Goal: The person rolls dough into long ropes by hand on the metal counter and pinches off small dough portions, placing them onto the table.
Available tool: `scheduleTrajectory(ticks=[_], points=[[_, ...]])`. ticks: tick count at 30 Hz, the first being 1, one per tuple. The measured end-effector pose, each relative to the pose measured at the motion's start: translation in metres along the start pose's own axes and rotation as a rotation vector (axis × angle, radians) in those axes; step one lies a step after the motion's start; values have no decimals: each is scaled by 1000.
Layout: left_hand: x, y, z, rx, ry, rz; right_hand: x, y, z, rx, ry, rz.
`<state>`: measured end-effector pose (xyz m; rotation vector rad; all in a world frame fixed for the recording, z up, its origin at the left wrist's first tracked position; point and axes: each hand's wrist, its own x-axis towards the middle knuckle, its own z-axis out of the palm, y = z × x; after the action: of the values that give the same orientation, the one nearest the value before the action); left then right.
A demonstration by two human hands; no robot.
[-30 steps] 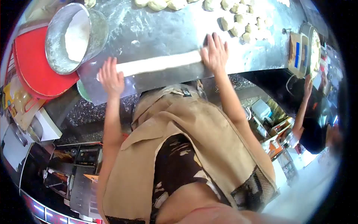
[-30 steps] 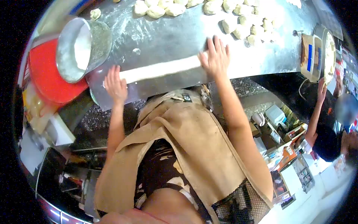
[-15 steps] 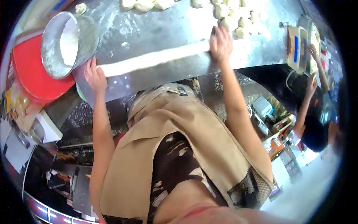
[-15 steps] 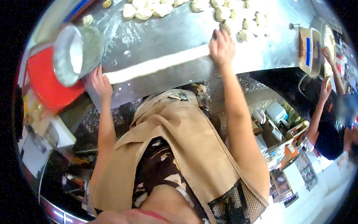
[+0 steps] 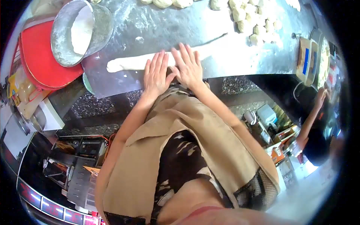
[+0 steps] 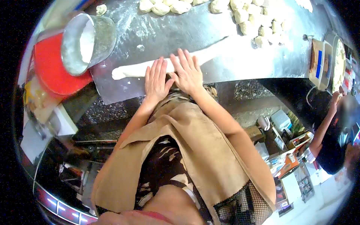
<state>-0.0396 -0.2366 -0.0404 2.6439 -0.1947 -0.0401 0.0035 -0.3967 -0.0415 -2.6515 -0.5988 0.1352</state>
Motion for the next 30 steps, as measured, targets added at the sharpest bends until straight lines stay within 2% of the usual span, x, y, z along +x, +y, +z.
scheduleTrajectory(ticks=[1,3,5,6,7,9,11,13,15,16,19,21,22,24,25,27,30], points=[[-8,-3,-2,-11,-67,-7,-11,4,-1,-18,-14,-1],[30,-18,-2,114,24,-67,31,15,0,-73,42,27],[92,-34,-15,286,108,-188,103,22,-4,-174,267,80],[111,-44,-16,314,218,-213,125,28,-1,-200,338,124],[103,-46,-18,319,226,-214,129,32,1,-222,330,110],[68,-42,-16,359,114,-118,86,37,-7,-168,191,9],[-12,-24,-21,162,-71,-129,5,37,-19,-137,-24,104],[-53,-31,-28,115,-225,-159,-35,52,-14,-218,-18,102],[-21,-51,-27,198,-95,-126,4,61,-21,-242,26,91],[8,-61,-31,242,-7,-88,36,63,-26,-274,124,53],[74,-81,-39,331,137,-208,97,85,-23,-263,325,87],[28,-72,-29,312,131,-142,62,85,-36,-194,132,102],[-10,-52,-30,212,99,-149,26,88,-36,-181,108,140],[-81,-33,-33,155,-190,-261,-37,94,-31,-183,57,189],[-88,-35,-38,131,-285,-310,-50,99,-30,-199,44,193],[-70,-56,-34,192,-119,-202,-29,110,-39,-260,21,148],[9,-96,-41,250,150,-165,43,134,-42,-326,163,109]])
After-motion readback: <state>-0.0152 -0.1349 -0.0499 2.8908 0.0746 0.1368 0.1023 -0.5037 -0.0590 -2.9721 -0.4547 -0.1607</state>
